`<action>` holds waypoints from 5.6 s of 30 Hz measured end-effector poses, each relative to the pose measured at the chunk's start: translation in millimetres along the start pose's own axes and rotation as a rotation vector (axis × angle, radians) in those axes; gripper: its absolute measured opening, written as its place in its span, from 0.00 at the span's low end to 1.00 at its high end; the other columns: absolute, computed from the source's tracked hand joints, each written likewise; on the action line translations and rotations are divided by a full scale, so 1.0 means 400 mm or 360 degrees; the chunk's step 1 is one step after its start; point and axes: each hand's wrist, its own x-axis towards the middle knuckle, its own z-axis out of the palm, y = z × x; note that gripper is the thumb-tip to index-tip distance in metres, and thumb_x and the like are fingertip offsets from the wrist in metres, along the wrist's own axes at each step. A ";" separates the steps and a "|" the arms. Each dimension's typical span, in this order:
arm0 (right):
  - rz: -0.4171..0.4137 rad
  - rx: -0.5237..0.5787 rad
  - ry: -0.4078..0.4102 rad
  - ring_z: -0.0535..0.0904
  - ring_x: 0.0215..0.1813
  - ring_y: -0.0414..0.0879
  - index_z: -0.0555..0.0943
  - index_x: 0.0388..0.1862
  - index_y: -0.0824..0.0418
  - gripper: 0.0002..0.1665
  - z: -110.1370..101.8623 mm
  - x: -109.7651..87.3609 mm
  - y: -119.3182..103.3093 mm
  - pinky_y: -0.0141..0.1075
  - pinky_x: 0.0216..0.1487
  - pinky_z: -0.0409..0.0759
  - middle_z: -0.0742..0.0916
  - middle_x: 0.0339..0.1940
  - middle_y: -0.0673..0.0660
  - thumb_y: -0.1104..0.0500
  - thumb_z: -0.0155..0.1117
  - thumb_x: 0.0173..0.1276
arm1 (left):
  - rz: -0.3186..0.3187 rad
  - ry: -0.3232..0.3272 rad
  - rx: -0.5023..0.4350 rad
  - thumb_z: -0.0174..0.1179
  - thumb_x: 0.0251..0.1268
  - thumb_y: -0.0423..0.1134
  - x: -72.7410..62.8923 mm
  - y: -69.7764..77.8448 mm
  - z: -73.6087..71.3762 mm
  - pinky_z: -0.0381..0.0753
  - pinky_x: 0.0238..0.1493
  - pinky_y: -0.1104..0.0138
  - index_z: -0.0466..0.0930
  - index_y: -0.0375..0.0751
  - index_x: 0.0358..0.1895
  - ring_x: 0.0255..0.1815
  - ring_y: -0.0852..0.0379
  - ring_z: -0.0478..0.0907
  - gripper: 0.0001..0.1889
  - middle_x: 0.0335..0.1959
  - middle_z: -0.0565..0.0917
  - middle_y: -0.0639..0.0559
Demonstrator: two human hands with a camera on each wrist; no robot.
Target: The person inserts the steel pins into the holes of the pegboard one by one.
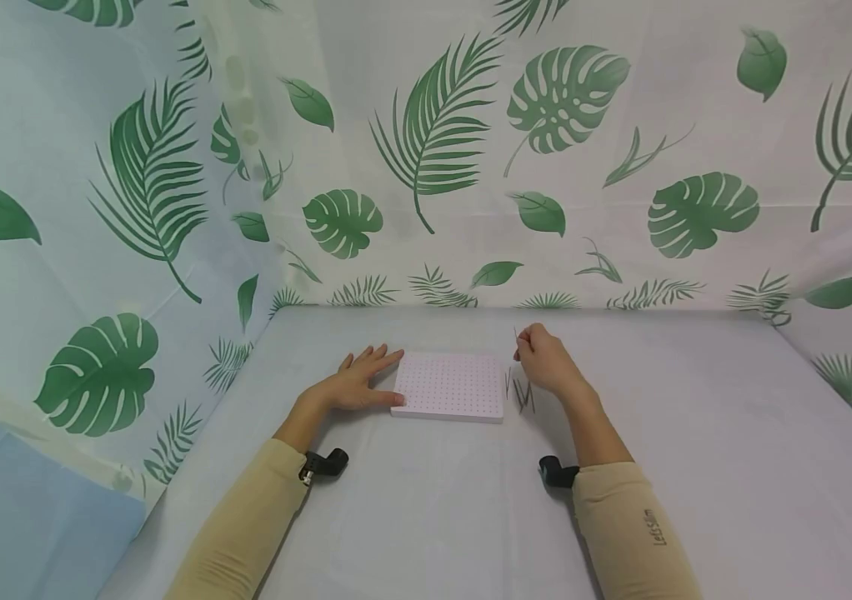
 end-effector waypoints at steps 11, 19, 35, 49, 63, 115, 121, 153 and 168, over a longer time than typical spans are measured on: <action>-0.0088 0.0389 0.0060 0.79 0.33 0.47 0.69 0.57 0.71 0.18 0.035 0.015 -0.028 0.33 0.32 0.82 0.83 0.47 0.73 0.56 0.44 0.86 | 0.0000 -0.0003 0.0004 0.63 0.61 0.73 0.002 -0.002 -0.002 0.29 0.83 0.37 0.52 0.60 0.85 0.88 0.38 0.35 0.53 0.87 0.47 0.42; -0.0113 0.0528 0.0073 0.83 0.34 0.50 0.69 0.56 0.71 0.14 0.072 0.034 -0.057 0.39 0.35 0.89 0.83 0.46 0.75 0.59 0.48 0.85 | 0.0007 -0.0019 -0.0006 0.63 0.61 0.74 0.004 -0.003 -0.004 0.28 0.83 0.38 0.51 0.60 0.85 0.88 0.39 0.34 0.53 0.87 0.46 0.42; -0.0216 0.0751 0.0000 0.87 0.29 0.49 0.69 0.47 0.68 0.05 0.137 0.071 -0.107 0.39 0.33 0.89 0.87 0.42 0.79 0.66 0.53 0.77 | 0.0013 0.0007 0.0006 0.62 0.61 0.74 0.003 -0.007 0.002 0.30 0.83 0.37 0.51 0.60 0.85 0.88 0.37 0.36 0.53 0.87 0.46 0.42; -0.0186 0.0549 -0.0094 0.89 0.28 0.52 0.75 0.49 0.65 0.07 0.201 0.079 -0.143 0.35 0.27 0.84 0.92 0.42 0.69 0.64 0.60 0.76 | 0.0007 0.0006 -0.0006 0.63 0.60 0.74 -0.001 -0.002 -0.002 0.29 0.83 0.36 0.52 0.59 0.85 0.88 0.37 0.35 0.53 0.87 0.46 0.41; -0.0371 0.0278 -0.0003 0.78 0.34 0.45 0.83 0.38 0.59 0.03 0.243 0.082 -0.155 0.34 0.34 0.76 0.88 0.34 0.54 0.61 0.70 0.71 | 0.0017 0.0009 -0.0005 0.62 0.61 0.75 -0.005 -0.004 -0.003 0.30 0.83 0.36 0.51 0.60 0.85 0.88 0.36 0.35 0.53 0.87 0.45 0.42; -0.0391 0.0133 0.0039 0.84 0.42 0.48 0.82 0.55 0.63 0.16 0.247 0.063 -0.125 0.43 0.46 0.83 0.90 0.44 0.55 0.59 0.71 0.72 | 0.0034 0.0020 -0.0014 0.61 0.60 0.76 0.002 -0.009 0.007 0.29 0.82 0.36 0.51 0.61 0.85 0.88 0.36 0.35 0.53 0.87 0.45 0.42; -0.0416 0.0222 0.0125 0.83 0.41 0.48 0.81 0.56 0.65 0.17 0.193 0.053 -0.126 0.37 0.41 0.79 0.91 0.44 0.58 0.58 0.70 0.73 | 0.0013 0.0006 -0.0020 0.62 0.60 0.76 0.000 -0.007 0.005 0.28 0.83 0.37 0.50 0.60 0.85 0.88 0.37 0.35 0.54 0.87 0.44 0.42; -0.0144 0.0205 0.0095 0.83 0.47 0.56 0.79 0.59 0.66 0.24 -0.019 0.015 0.020 0.34 0.45 0.80 0.86 0.52 0.65 0.48 0.64 0.78 | -0.0002 -0.0010 -0.0028 0.64 0.62 0.72 -0.007 0.003 -0.005 0.28 0.83 0.37 0.51 0.57 0.86 0.88 0.36 0.35 0.53 0.87 0.46 0.41; 0.0100 0.0042 -0.0166 0.82 0.43 0.52 0.78 0.62 0.70 0.29 -0.048 0.002 0.054 0.36 0.41 0.80 0.87 0.47 0.62 0.51 0.70 0.73 | 0.0014 0.0007 -0.0041 0.64 0.61 0.73 -0.003 -0.001 0.002 0.28 0.83 0.37 0.52 0.58 0.85 0.88 0.36 0.35 0.53 0.87 0.46 0.41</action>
